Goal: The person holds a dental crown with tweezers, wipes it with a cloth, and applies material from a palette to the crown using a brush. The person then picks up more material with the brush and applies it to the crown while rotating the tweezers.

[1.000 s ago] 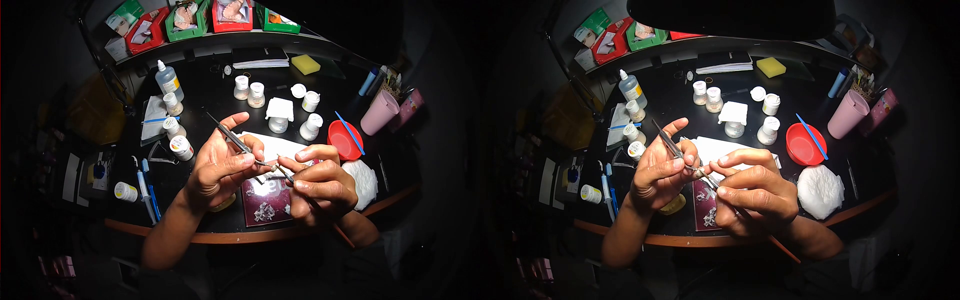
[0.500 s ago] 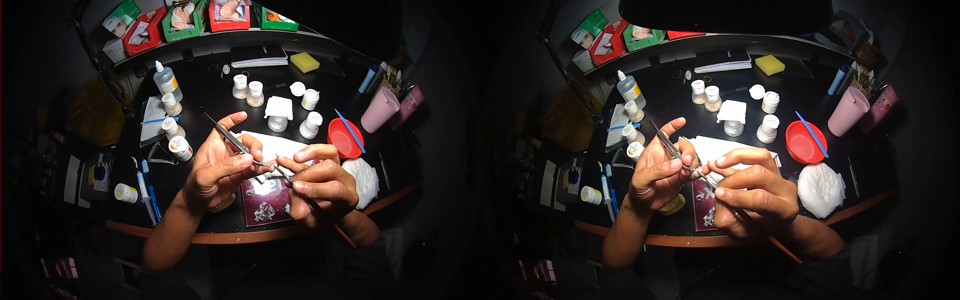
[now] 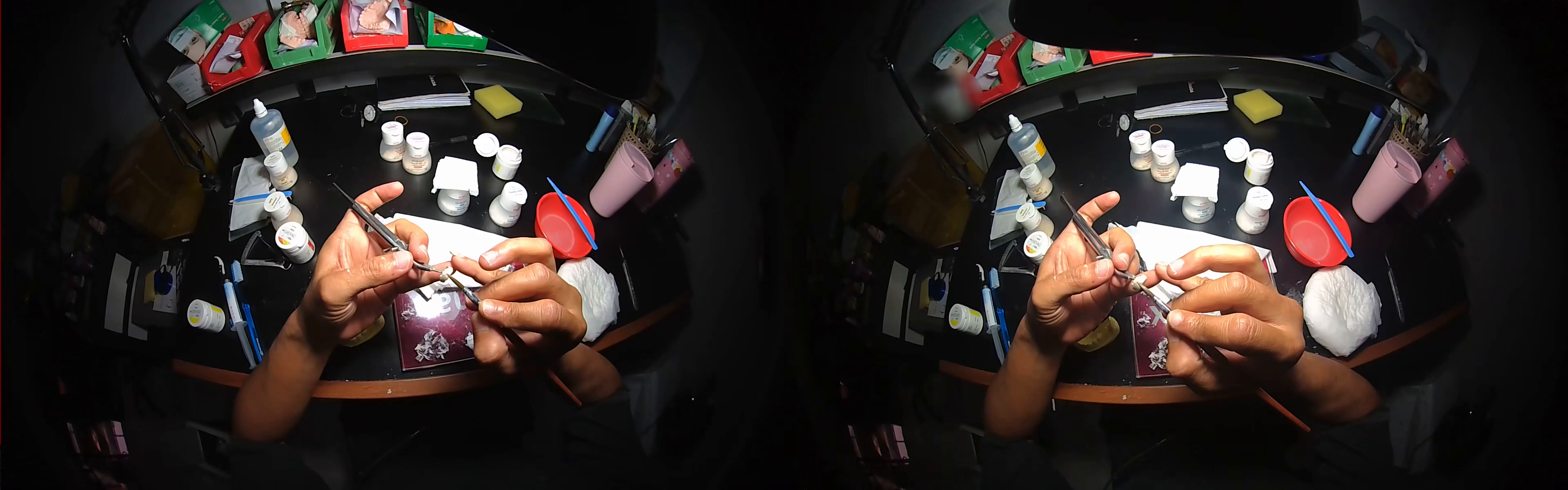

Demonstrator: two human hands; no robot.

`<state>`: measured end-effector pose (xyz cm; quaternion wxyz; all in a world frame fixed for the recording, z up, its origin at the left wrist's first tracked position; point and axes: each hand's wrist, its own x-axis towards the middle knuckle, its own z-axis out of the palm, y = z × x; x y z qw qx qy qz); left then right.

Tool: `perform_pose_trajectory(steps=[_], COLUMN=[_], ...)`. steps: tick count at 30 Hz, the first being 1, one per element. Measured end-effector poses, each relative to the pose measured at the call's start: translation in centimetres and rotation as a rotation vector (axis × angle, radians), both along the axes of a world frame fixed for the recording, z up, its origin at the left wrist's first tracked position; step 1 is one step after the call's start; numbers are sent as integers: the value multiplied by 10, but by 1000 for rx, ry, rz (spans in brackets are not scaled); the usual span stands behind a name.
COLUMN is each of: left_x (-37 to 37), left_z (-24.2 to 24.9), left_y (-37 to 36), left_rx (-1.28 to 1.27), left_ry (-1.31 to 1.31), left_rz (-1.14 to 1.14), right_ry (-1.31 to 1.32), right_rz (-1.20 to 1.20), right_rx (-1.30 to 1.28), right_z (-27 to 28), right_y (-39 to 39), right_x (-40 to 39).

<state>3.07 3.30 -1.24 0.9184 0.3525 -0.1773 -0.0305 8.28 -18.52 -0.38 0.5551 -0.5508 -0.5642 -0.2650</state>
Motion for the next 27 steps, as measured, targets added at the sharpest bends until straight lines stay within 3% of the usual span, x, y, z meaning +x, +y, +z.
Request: perform_pose_trajectory(steps=[27], left_x=[0], left_z=[2], left_y=[-2], left_rx=[24], left_ry=[2], left_rz=[13], right_ry=[5], right_rz=[22], right_rx=[-5], right_z=[3], right_y=[1], right_x=[2])
